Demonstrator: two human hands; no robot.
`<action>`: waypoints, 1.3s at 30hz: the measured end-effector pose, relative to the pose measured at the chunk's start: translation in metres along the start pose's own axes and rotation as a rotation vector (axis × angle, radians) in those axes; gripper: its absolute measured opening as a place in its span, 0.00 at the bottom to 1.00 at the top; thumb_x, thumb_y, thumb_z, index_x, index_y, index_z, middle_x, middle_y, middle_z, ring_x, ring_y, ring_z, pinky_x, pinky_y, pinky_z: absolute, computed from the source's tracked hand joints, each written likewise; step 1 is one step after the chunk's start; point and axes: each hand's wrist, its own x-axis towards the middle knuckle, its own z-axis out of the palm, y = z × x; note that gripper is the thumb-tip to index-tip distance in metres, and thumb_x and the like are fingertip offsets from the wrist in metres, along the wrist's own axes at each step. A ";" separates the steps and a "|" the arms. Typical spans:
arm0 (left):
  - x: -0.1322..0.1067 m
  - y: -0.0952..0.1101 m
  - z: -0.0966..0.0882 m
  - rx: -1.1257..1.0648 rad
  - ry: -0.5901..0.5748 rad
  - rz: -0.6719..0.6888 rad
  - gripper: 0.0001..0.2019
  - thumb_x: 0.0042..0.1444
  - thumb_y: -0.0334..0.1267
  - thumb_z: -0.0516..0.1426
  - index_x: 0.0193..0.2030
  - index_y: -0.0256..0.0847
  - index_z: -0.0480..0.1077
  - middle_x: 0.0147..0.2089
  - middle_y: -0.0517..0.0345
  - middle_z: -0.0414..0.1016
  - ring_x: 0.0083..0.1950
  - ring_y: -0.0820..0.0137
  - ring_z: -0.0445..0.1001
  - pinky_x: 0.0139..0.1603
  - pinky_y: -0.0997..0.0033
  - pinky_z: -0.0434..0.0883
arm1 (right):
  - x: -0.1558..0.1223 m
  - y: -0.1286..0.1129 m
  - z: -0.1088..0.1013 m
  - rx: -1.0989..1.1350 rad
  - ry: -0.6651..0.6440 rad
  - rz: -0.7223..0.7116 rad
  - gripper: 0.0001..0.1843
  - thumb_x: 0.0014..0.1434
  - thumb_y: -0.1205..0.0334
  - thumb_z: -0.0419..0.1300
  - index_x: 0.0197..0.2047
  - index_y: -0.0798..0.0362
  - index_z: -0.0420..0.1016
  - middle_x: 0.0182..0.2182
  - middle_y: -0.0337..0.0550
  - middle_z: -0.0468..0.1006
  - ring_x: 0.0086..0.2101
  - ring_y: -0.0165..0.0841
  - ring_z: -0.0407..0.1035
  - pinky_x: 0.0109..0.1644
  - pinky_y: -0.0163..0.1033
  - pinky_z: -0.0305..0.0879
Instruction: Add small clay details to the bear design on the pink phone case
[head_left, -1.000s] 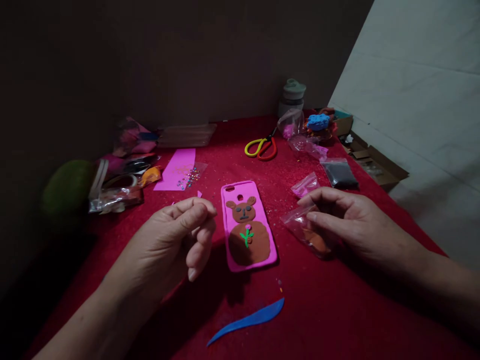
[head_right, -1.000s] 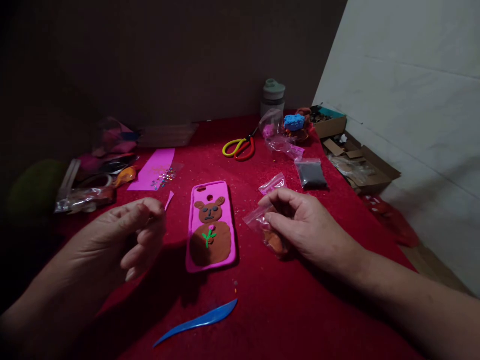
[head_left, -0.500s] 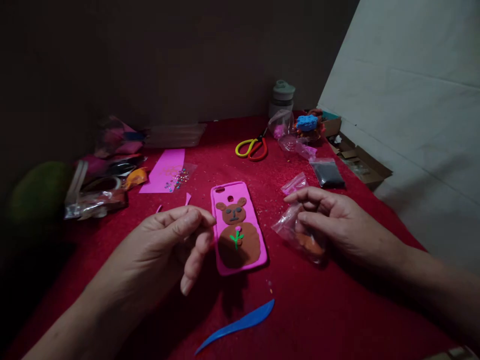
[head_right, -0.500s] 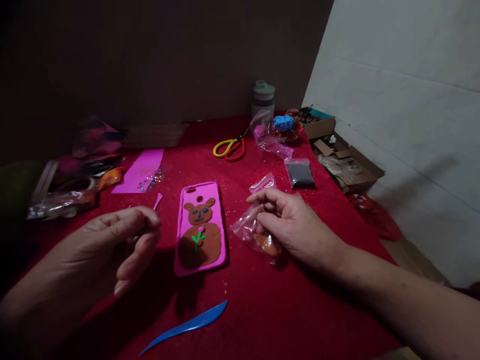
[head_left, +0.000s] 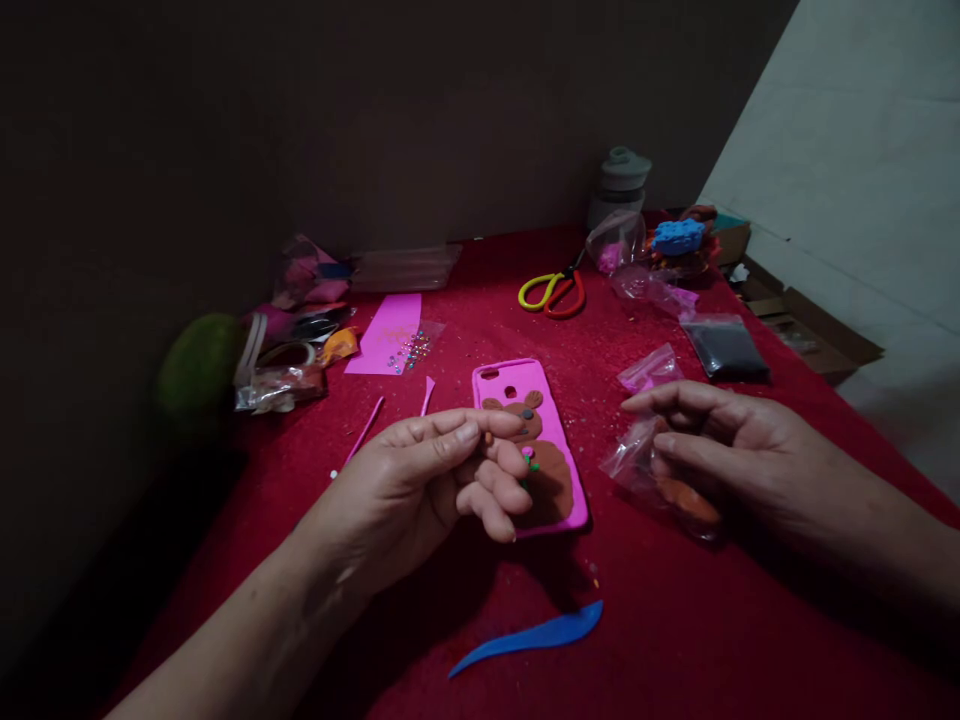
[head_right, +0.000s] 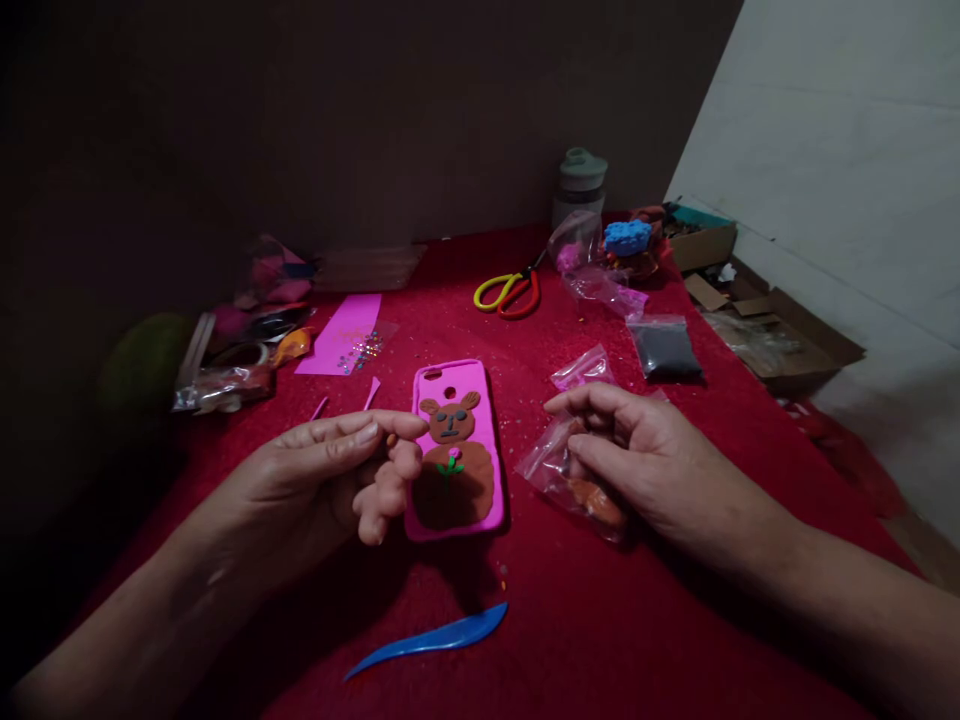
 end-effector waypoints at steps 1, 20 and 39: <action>0.000 0.000 0.000 0.007 0.008 0.002 0.12 0.62 0.24 0.51 0.43 0.25 0.77 0.34 0.44 0.80 0.31 0.66 0.81 0.28 0.74 0.80 | 0.000 0.000 0.000 0.008 -0.008 0.005 0.22 0.56 0.51 0.64 0.49 0.52 0.65 0.15 0.31 0.66 0.13 0.24 0.58 0.16 0.29 0.55; -0.003 0.005 -0.003 0.221 0.132 0.035 0.11 0.62 0.34 0.55 0.37 0.31 0.78 0.25 0.54 0.77 0.16 0.75 0.72 0.13 0.82 0.69 | 0.000 0.003 -0.004 0.024 0.005 -0.013 0.18 0.55 0.57 0.65 0.47 0.52 0.68 0.21 0.34 0.70 0.14 0.23 0.59 0.15 0.28 0.57; -0.008 0.007 0.004 0.449 0.190 0.000 0.06 0.52 0.28 0.64 0.38 0.37 0.79 0.24 0.55 0.79 0.23 0.72 0.78 0.27 0.80 0.74 | -0.001 -0.001 -0.001 -0.028 0.009 -0.060 0.17 0.56 0.59 0.63 0.47 0.55 0.67 0.22 0.33 0.70 0.14 0.21 0.59 0.16 0.28 0.55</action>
